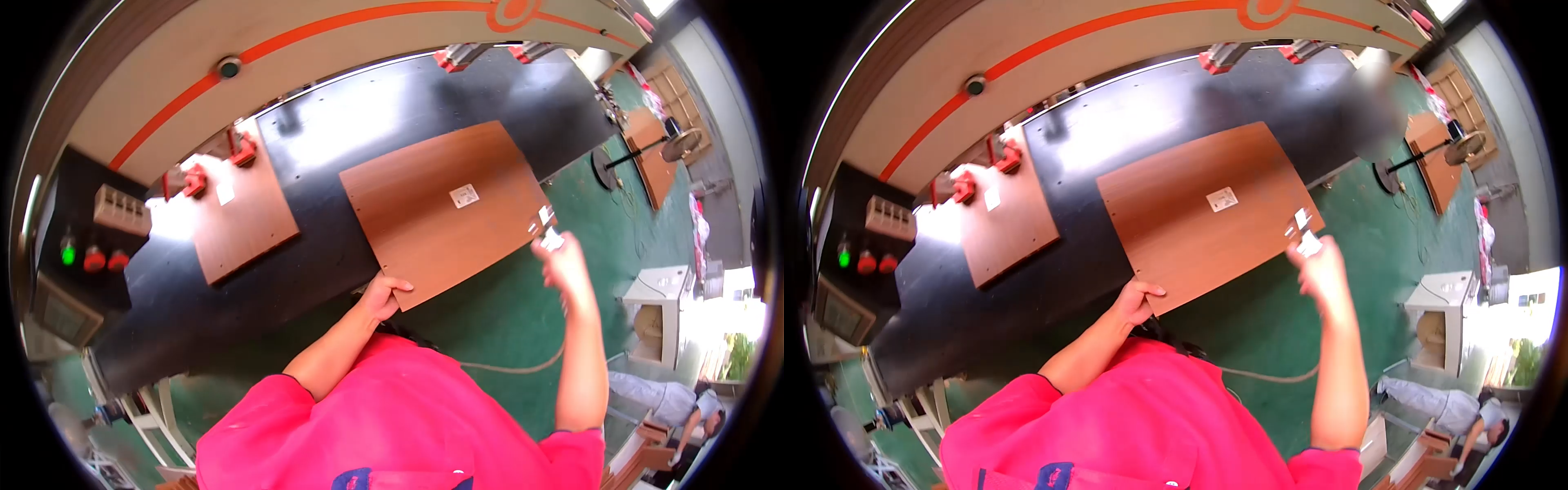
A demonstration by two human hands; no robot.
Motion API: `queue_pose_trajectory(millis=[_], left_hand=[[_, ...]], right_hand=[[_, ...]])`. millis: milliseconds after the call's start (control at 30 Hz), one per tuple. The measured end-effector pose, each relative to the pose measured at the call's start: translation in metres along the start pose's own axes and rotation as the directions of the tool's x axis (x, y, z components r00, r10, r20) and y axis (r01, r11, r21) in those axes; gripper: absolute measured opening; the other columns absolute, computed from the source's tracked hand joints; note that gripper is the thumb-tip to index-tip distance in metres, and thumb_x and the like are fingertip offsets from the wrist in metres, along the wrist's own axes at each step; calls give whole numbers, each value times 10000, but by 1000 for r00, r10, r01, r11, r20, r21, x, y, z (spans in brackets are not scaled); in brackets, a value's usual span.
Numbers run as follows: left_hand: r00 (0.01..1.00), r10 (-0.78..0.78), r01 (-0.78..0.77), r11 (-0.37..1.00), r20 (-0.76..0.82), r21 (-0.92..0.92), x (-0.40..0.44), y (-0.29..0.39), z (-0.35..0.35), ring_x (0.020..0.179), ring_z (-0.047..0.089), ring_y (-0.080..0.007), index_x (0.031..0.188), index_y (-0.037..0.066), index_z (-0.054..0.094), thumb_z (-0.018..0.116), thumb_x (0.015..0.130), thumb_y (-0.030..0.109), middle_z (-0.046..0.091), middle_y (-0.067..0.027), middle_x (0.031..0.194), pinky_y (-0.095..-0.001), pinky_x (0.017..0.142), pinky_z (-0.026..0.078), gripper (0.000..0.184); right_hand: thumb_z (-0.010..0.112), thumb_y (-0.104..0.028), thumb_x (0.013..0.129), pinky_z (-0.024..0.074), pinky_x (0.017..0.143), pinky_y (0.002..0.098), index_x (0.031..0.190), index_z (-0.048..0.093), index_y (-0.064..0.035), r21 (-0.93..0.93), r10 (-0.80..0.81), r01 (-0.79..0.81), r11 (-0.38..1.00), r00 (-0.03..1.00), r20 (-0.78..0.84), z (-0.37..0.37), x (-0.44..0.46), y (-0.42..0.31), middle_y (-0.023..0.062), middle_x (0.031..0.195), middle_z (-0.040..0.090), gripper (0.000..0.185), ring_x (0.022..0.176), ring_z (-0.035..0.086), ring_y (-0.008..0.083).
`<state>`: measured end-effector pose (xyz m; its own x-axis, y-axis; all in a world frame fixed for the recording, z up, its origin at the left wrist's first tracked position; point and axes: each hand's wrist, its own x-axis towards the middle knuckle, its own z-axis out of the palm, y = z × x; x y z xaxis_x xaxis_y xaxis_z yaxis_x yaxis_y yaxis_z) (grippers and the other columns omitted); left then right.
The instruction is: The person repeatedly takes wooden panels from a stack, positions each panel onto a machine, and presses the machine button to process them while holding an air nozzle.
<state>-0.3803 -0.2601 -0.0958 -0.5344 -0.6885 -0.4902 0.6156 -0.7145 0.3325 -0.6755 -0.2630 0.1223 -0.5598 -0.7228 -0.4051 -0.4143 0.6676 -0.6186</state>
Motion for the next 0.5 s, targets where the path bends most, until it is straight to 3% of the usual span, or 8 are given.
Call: queue_pose_trajectory(millis=[67,167,200,267,300,400,500], left_hand=[[997,-61,62,998,43,-24,18,5,-3,1220,560,-309,1368,25,477,612,682,-129,570,-124,1303,-428,1028,482,716],[997,-46,48,998,63,-31,36,13,10,1204,572,-306,1338,18,506,610,686,-128,596,-119,1272,-424,1027,481,676],[998,-29,31,999,57,-26,40,14,14,1198,577,-305,1327,15,516,609,687,-128,606,-118,1261,-424,1028,480,662],[998,-51,51,999,36,7,50,17,17,1180,594,-315,1316,-6,528,601,712,-106,619,-137,1249,-431,1037,477,616],[998,-58,57,998,29,23,61,18,20,1170,603,-320,1310,-17,533,597,724,-95,626,-147,1243,-435,1042,475,594],[995,-101,101,995,22,23,88,16,25,1178,599,-318,1298,-25,541,604,734,-84,622,-152,1255,-431,1042,474,571],[996,-72,70,996,45,53,121,7,34,1183,598,-320,1285,-37,547,607,746,-79,622,-158,1255,-439,1047,471,544]], right_hand=[[734,-239,887,400,393,279,956,520,-15,-4,111,-112,994,987,-115,-32,64,7,23,634,523,317,459,477,108],[721,-234,898,392,393,290,949,528,-9,-16,85,-87,996,992,-95,-32,81,-15,29,633,519,301,449,469,116],[712,-227,906,391,396,302,917,531,-5,9,152,-152,988,988,0,-31,78,-26,34,624,508,287,443,464,122],[712,-225,908,390,397,305,897,533,-1,30,187,-187,982,982,-24,-42,107,-8,37,623,507,288,439,461,124],[712,-227,909,384,396,305,890,527,-1,47,210,-206,977,970,-123,-50,122,3,39,615,506,292,440,470,127],[708,-253,922,354,361,292,918,502,-36,97,271,-264,960,960,-68,-63,141,37,33,579,520,299,380,467,134],[707,-276,924,314,344,261,971,500,-62,149,240,-241,959,971,24,-61,125,46,32,580,576,302,392,547,138]])
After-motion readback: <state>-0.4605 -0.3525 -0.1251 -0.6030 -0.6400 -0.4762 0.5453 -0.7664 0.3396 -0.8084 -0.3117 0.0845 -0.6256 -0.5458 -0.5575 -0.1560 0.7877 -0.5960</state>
